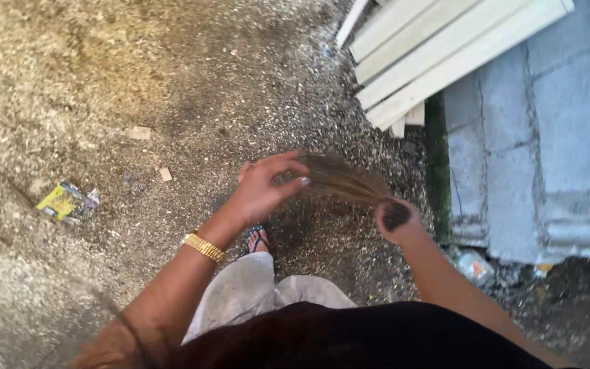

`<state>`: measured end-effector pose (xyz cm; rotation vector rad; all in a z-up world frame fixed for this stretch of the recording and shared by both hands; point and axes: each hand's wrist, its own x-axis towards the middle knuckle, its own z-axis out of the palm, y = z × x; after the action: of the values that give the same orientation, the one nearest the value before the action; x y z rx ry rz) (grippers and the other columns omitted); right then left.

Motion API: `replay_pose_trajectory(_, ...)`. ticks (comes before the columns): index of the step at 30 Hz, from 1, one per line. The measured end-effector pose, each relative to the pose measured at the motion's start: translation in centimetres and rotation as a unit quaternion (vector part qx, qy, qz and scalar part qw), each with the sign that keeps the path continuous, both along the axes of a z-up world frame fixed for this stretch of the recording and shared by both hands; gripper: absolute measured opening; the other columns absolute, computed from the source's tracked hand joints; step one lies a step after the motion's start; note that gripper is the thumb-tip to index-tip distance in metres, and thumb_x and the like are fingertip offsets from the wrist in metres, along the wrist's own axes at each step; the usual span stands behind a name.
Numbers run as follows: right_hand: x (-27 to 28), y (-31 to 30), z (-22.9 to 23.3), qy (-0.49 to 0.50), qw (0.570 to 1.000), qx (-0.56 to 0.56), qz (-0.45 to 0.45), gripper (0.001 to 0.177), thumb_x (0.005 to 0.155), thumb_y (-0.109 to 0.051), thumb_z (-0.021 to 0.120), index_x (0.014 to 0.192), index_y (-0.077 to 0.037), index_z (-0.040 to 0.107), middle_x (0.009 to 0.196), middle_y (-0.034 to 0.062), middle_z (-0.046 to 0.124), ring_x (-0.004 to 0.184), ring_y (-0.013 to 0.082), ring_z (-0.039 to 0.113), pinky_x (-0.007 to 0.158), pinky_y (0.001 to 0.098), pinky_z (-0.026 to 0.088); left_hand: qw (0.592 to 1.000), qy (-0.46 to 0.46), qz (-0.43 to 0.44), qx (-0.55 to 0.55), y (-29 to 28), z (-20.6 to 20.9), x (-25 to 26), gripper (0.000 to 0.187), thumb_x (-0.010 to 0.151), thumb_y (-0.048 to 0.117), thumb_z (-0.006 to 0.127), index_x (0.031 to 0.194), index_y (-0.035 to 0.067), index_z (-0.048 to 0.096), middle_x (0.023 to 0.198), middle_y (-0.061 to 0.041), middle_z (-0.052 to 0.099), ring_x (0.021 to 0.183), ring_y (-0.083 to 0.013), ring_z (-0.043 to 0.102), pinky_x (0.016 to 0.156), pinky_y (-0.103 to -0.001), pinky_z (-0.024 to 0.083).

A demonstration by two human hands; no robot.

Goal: The recorder is repairing a traditional broom made of sticks by gathering them together and securing the bundle.

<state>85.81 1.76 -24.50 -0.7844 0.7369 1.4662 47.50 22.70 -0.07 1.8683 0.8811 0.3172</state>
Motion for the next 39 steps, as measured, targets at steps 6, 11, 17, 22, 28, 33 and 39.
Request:
replay_pose_trajectory(6, -0.9, 4.0, 4.9, -0.166, 0.951, -0.189, -0.179, 0.025, 0.096, -0.022, 0.067, 0.109, -0.002, 0.063, 0.108, 0.0163, 0.067, 0.092, 0.0282, 0.070, 0.082, 0.0400, 0.067, 0.999, 0.000, 0.053, -0.010, 1.3, -0.2, -1.8, 0.032, 0.087, 0.047, 0.067, 0.114, 0.031, 0.075, 0.154, 0.002, 0.053, 0.147, -0.0202, 0.042, 0.119, -0.063, 0.004)
replay_pose_trajectory(11, -4.8, 9.7, 7.1, -0.134, 0.989, -0.061, -0.031, 0.022, 0.086, -0.026, 0.068, 0.101, -0.011, 0.068, 0.098, 0.0099, 0.070, 0.085, 0.0298, 0.071, 0.076, 0.0456, 0.062, 0.997, -0.007, 0.079, -0.007, 1.1, 0.6, -1.1, 0.033, 0.087, 0.047, 0.068, 0.114, 0.031, 0.075, 0.154, 0.003, 0.053, 0.147, -0.0207, 0.041, 0.119, -0.064, 0.001)
replay_pose_trajectory(17, -11.9, 17.3, 9.8, 0.052, 0.983, 0.058, 0.166, 0.025, 0.091, -0.028, 0.064, 0.099, -0.005, 0.067, 0.089, 0.0135, 0.068, 0.076, 0.0263, 0.071, 0.068, 0.0390, 0.067, 0.992, -0.003, 0.129, 0.007, 0.9, 1.4, 1.3, 0.032, 0.087, 0.045, 0.066, 0.114, 0.032, 0.076, 0.155, 0.004, 0.052, 0.145, -0.0210, 0.044, 0.118, -0.064, 0.000)
replay_pose_trajectory(22, -15.4, 20.1, 10.9, 0.005, 0.963, 0.031, 0.268, 0.030, 0.087, -0.040, 0.063, 0.097, -0.012, 0.067, 0.086, 0.0091, 0.070, 0.075, 0.0259, 0.071, 0.065, 0.0391, 0.064, 0.984, -0.005, 0.177, 0.028, -0.7, 1.8, 4.4, 0.032, 0.088, 0.047, 0.065, 0.114, 0.032, 0.076, 0.151, 0.002, 0.056, 0.144, -0.0215, 0.046, 0.119, -0.063, 0.004)
replay_pose_trajectory(28, -7.1, 16.6, 4.5, 0.022, 0.958, 0.052, 0.280, 0.026, 0.095, -0.031, 0.062, 0.101, -0.006, 0.063, 0.086, 0.0100, 0.066, 0.075, 0.0252, 0.069, 0.067, 0.0383, 0.063, 0.984, 0.017, 0.173, 0.044, -2.2, 1.7, 9.1, 0.031, 0.087, 0.046, 0.066, 0.112, 0.031, 0.077, 0.149, 0.003, 0.059, 0.144, -0.0196, 0.047, 0.118, -0.064, 0.007)
replay_pose_trajectory(33, 8.5, 10.3, 1.7, 0.127, 0.991, -0.003, 0.052, 0.031, 0.089, -0.031, 0.056, 0.092, 0.000, 0.055, 0.075, 0.0114, 0.059, 0.063, 0.0229, 0.064, 0.053, 0.0327, 0.059, 0.989, 0.017, 0.142, 0.027, -3.4, 2.9, 12.9, 0.032, 0.089, 0.047, 0.065, 0.114, 0.030, 0.076, 0.152, 0.003, 0.055, 0.146, -0.0202, 0.042, 0.118, -0.066, 0.000)
replay_pose_trajectory(39, 19.6, 7.8, 1.6, 0.064, 0.989, -0.097, -0.092, 0.056, 0.099, -0.031, 0.057, 0.117, 0.021, 0.045, 0.091, 0.0179, 0.065, 0.074, 0.0237, 0.069, 0.062, 0.0325, 0.063, 0.990, 0.010, 0.137, 0.016, -4.8, 2.3, 16.2, 0.032, 0.090, 0.047, 0.063, 0.117, 0.032, 0.074, 0.155, 0.004, 0.051, 0.146, -0.0205, 0.041, 0.119, -0.064, -0.004)
